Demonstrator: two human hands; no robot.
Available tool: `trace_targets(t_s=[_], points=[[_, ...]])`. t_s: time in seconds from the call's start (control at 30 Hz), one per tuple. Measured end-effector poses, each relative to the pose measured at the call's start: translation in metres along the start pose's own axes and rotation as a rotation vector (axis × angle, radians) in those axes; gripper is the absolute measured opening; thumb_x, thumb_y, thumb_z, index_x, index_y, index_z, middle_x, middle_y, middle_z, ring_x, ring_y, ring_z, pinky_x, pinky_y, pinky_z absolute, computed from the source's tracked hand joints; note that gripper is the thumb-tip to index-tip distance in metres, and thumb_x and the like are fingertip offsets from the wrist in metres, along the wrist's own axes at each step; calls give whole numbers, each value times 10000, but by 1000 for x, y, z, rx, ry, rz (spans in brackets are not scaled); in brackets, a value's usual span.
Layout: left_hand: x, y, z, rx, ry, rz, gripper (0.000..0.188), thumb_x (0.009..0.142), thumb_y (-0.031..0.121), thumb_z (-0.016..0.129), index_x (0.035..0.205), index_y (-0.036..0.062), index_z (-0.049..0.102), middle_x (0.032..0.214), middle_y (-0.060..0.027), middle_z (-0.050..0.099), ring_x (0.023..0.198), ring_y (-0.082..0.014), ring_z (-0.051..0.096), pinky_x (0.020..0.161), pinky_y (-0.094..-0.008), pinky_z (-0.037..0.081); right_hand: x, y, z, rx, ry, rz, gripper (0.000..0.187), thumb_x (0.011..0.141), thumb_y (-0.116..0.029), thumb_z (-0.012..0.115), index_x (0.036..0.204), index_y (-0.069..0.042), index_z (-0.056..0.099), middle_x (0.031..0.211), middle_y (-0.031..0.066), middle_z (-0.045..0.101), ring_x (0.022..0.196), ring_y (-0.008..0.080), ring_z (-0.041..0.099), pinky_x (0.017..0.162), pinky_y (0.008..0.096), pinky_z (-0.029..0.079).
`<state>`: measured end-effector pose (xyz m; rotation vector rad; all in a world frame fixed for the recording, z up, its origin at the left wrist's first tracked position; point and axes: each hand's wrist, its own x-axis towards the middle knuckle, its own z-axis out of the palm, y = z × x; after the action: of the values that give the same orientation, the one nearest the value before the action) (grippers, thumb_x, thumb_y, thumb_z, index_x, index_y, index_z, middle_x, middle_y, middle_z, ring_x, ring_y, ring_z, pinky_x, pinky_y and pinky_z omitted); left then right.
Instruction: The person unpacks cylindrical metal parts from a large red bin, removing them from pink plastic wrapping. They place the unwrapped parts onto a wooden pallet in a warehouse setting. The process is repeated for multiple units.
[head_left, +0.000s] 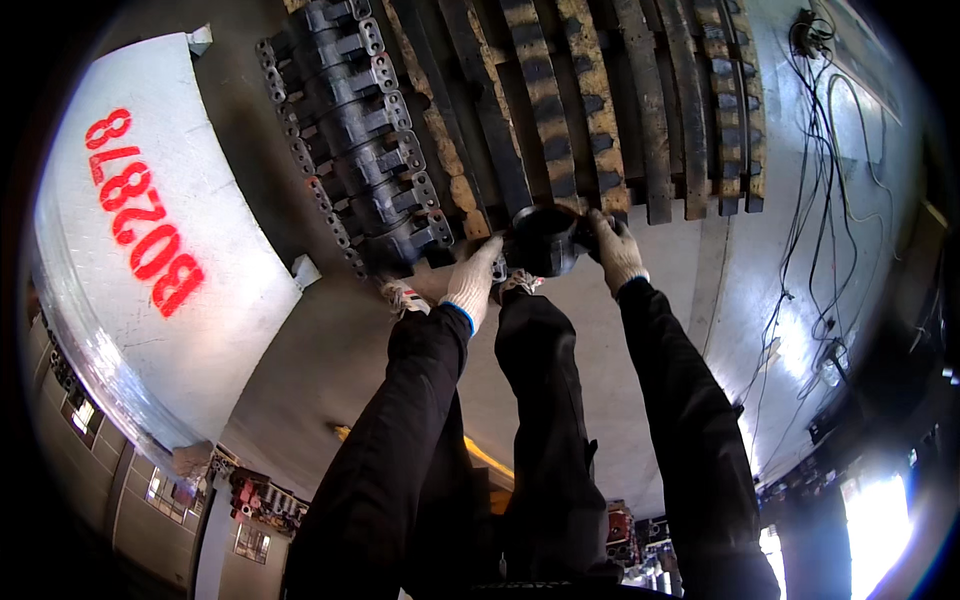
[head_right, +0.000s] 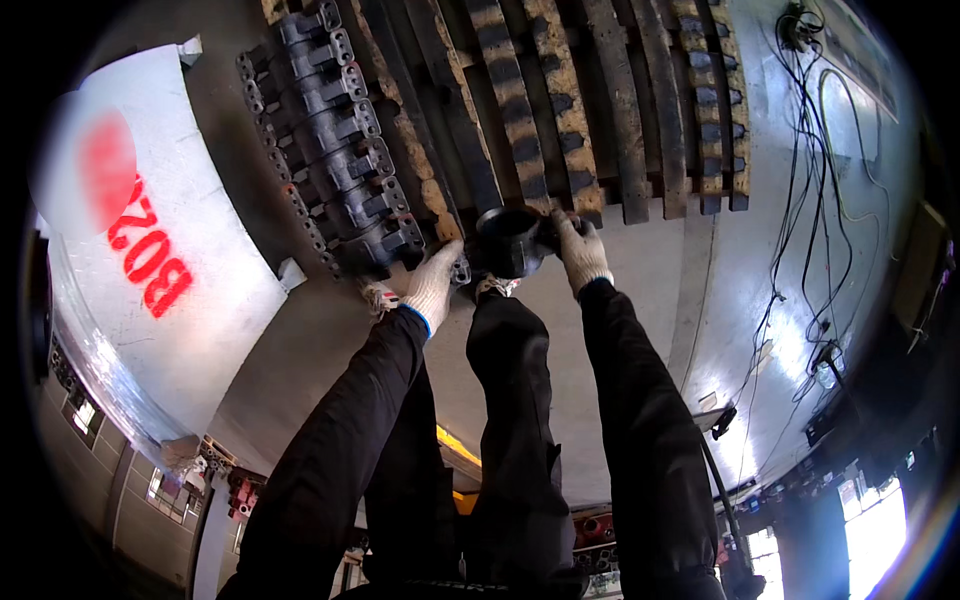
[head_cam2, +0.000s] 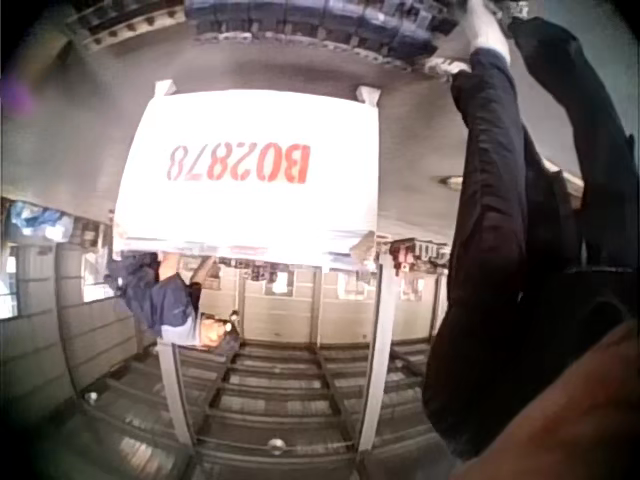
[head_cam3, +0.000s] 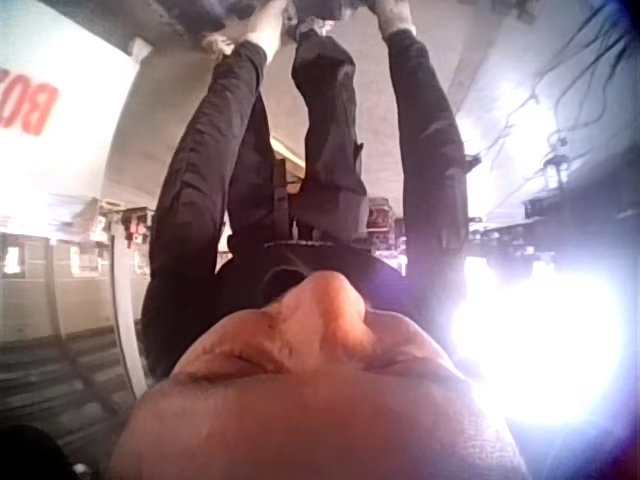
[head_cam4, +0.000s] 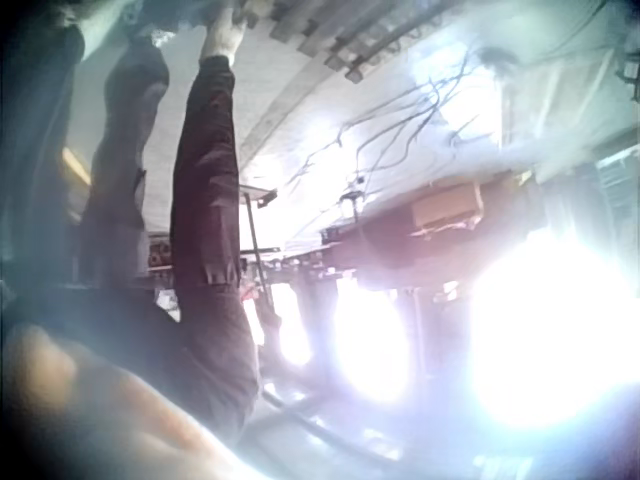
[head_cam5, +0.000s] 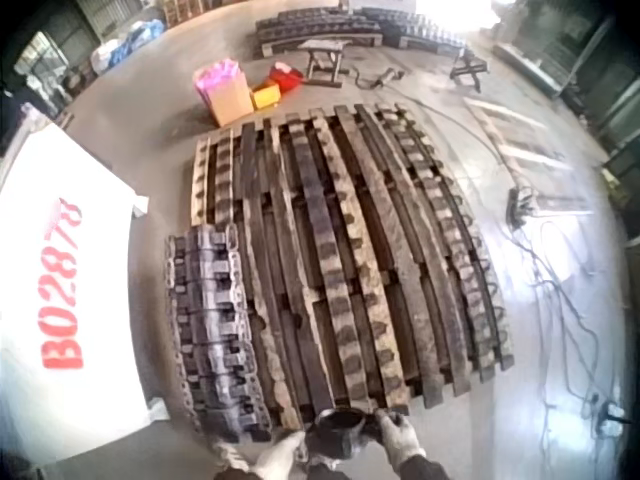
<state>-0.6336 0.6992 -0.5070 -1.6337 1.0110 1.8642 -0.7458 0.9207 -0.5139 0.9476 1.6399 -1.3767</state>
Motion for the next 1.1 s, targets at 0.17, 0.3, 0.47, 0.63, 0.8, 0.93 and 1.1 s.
trace_targets(t_s=[0.17, 0.3, 0.47, 0.63, 0.8, 0.93, 1.1], points=[[36, -4, 13, -36, -62, 40, 694, 873, 431, 716, 1377, 6, 501, 1288, -105, 596, 1141, -226, 542, 1002, -336, 396, 55, -6, -2, -199, -44, 24, 557, 930, -446, 645, 1242, 14, 599, 1092, 87, 656, 981, 169, 590, 843, 300, 468], [60, -7, 10, 76, -65, 109, 593, 901, 375, 683, 1336, 6, 522, 1219, -119, 626, 1087, -222, 569, 964, -333, 422, 83, 0, -2, -298, -61, 29, 559, 968, -474, 587, 1322, -42, 567, 1118, 54, 625, 962, 140, 582, 816, 263, 491], [59, -10, 20, 213, -11, 180, 486, 916, 327, 646, 1258, -5, 556, 1157, -140, 647, 1051, -241, 593, 933, -333, 438, 91, 2, -12, -348, -49, 5, 492, 977, -435, 593, 1306, -70, 580, 1089, 28, 625, 923, 113, 567, 776, 250, 470], [60, -15, 19, 480, 70, 376, 427, 941, 344, 622, 1188, 0, 572, 1074, -186, 664, 1015, -310, 635, 888, -368, 470, 80, 1, -2, -437, 69, -185, 419, 978, -358, 615, 1269, -58, 584, 1032, 6, 625, 935, 119, 553, 836, 258, 450], [61, -13, 16, 520, 75, 379, 457, 953, 383, 604, 1189, -6, 567, 1101, -214, 662, 1051, -349, 630, 901, -379, 468, 97, 13, -14, -452, 4, -261, 399, 968, -326, 617, 1242, -37, 591, 1061, 76, 660, 1005, 172, 581, 907, 296, 444], [42, -3, 20, 429, 79, 355, 506, 951, 390, 608, 1217, -36, 549, 1142, -240, 655, 1082, -360, 623, 917, -380, 462, 95, 3, -26, -387, -134, -102, 395, 971, -302, 604, 1259, -32, 583, 1060, 70, 657, 999, 162, 576, 902, 286, 443], [41, 3, 15, 299, -32, 216, 421, 955, 263, 606, 1245, -38, 558, 1209, -204, 650, 1106, -309, 616, 954, -367, 446, 97, 2, -27, -551, -73, -139, 395, 977, -287, 590, 1277, -30, 579, 1048, 41, 647, 968, 133, 567, 886, 272, 444]])
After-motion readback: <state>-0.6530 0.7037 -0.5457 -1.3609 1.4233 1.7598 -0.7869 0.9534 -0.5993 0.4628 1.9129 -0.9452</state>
